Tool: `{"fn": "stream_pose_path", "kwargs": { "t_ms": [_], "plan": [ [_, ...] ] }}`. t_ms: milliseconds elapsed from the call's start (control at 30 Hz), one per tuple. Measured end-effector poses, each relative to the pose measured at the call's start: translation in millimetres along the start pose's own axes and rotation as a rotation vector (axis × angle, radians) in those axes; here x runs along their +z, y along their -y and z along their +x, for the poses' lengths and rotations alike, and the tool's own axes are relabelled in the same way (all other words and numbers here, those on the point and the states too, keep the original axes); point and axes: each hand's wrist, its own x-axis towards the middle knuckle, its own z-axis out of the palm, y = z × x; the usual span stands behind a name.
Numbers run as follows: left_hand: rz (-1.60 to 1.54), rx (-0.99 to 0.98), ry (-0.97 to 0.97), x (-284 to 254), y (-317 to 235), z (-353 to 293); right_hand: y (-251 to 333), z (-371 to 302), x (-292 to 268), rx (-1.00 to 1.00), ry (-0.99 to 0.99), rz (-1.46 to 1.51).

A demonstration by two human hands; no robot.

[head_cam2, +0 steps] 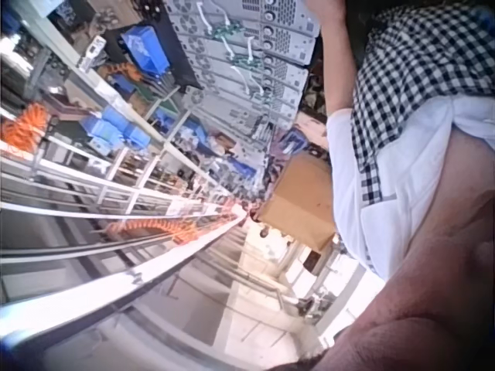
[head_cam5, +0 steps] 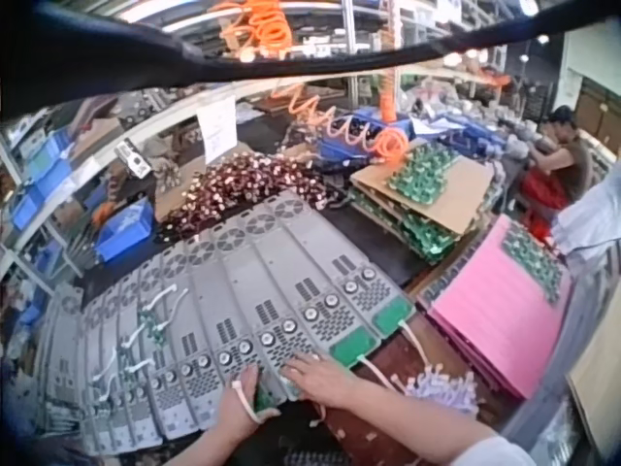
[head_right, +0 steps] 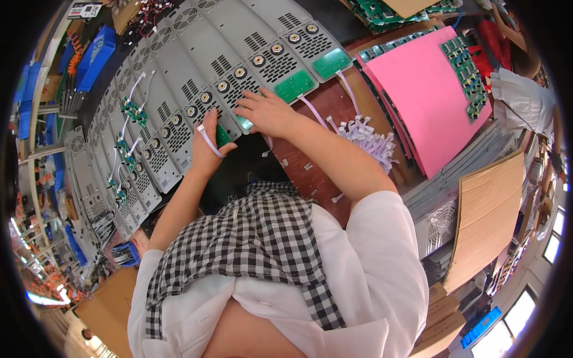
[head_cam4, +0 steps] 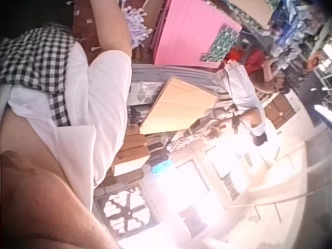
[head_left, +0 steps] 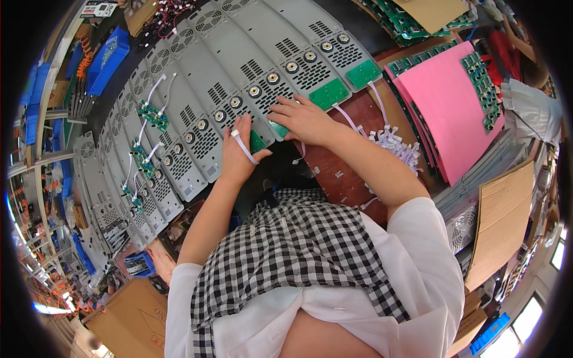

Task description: Installing circuit board modules into metal server chassis and managing wiring.

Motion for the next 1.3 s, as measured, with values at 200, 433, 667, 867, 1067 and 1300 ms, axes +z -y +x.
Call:
{"fn": "stream_pose_path", "kwargs": {
  "t_ms": [200,433,667,867,1067,1300],
  "plan": [
    [0.219,-0.066,0.077,3,-6,8,0,-2,0,-0.02,-0.049,0.036],
    [0.196,-0.073,0.095,-2,-7,9,0,-12,-5,0.003,-0.056,0.016],
    [0.122,-0.056,-0.018,-4,15,0,9,-14,-17,0.086,-0.087,0.087],
    [-0.034,-0.11,-0.167,-22,29,-32,19,0,-28,0.075,-0.276,0.063],
    [-0.221,-0.226,-0.35,-52,54,-103,94,87,-26,-0.083,-0.328,0.175],
    [-0.242,-0.431,-0.519,-89,90,-215,153,233,56,-0.062,-0.198,0.111]
  ]
}}
